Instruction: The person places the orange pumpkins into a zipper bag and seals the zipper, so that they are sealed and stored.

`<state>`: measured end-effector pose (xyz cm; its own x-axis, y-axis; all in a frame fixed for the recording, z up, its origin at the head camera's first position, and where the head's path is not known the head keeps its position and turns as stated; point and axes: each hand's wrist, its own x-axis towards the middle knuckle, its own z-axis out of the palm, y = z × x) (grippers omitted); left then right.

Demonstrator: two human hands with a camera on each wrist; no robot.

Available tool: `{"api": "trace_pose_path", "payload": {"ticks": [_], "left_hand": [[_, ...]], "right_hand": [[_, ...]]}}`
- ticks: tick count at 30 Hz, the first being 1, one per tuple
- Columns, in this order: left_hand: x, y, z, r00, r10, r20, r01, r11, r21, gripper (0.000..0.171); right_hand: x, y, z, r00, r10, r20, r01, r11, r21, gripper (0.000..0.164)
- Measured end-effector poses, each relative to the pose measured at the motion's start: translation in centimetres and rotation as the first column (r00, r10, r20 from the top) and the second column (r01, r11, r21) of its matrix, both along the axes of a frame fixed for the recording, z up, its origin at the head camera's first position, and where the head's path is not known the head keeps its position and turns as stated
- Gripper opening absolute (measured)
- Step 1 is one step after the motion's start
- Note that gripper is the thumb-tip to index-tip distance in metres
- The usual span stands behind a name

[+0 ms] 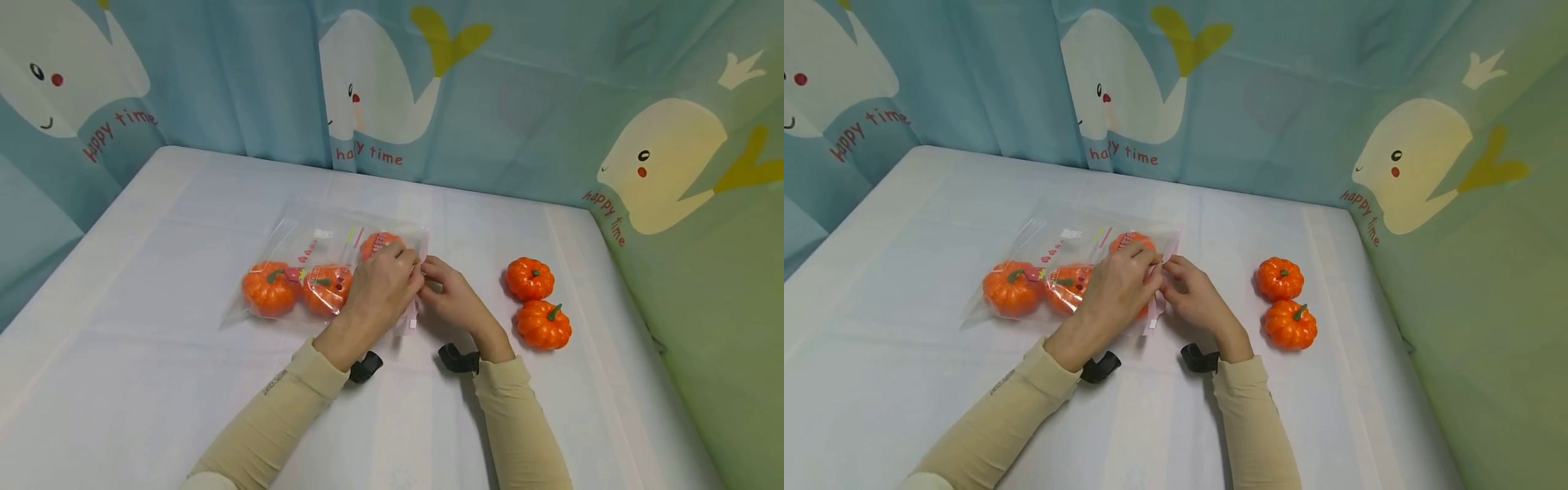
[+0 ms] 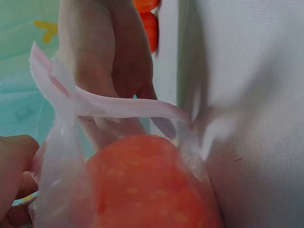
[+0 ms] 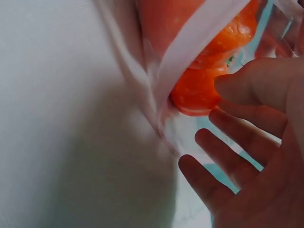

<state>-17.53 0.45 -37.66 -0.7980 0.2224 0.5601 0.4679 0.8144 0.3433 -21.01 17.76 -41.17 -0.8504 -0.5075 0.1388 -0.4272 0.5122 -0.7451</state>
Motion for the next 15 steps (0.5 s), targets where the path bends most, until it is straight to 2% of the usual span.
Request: {"api": "trace_pose_path", "payload": {"ticks": [4, 8, 12, 15], "left_hand": [[0.0, -0.2, 0.0, 1.0, 0.004, 0.023, -0.004, 1.0, 0.006, 0.011], [-0.1, -0.2, 0.1, 0.999, 0.003, 0.036, -0.003, 1.0, 0.005, 0.012], [-0.1, -0.1, 0.1, 0.999, -0.004, 0.032, 0.003, 1.0, 0.013, 0.012], [-0.2, -0.1, 0.1, 1.0, -0.005, 0.028, 0.004, 1.0, 0.023, 0.012]], "right_hand": [[0.0, 0.5, 0.6, 0.997, -0.077, 0.0, 0.077, 0.995, 0.066, 0.036], [0.1, 1.9, 1.7, 0.982, -0.186, -0.023, 0.188, 0.975, 0.117, 0.037], [0.4, 3.5, 2.6, 0.956, -0.276, -0.102, 0.289, 0.947, 0.14, 0.037], [0.6, 4.5, 3.1, 0.92, -0.345, -0.184, 0.372, 0.917, 0.141, 0.036]]}}
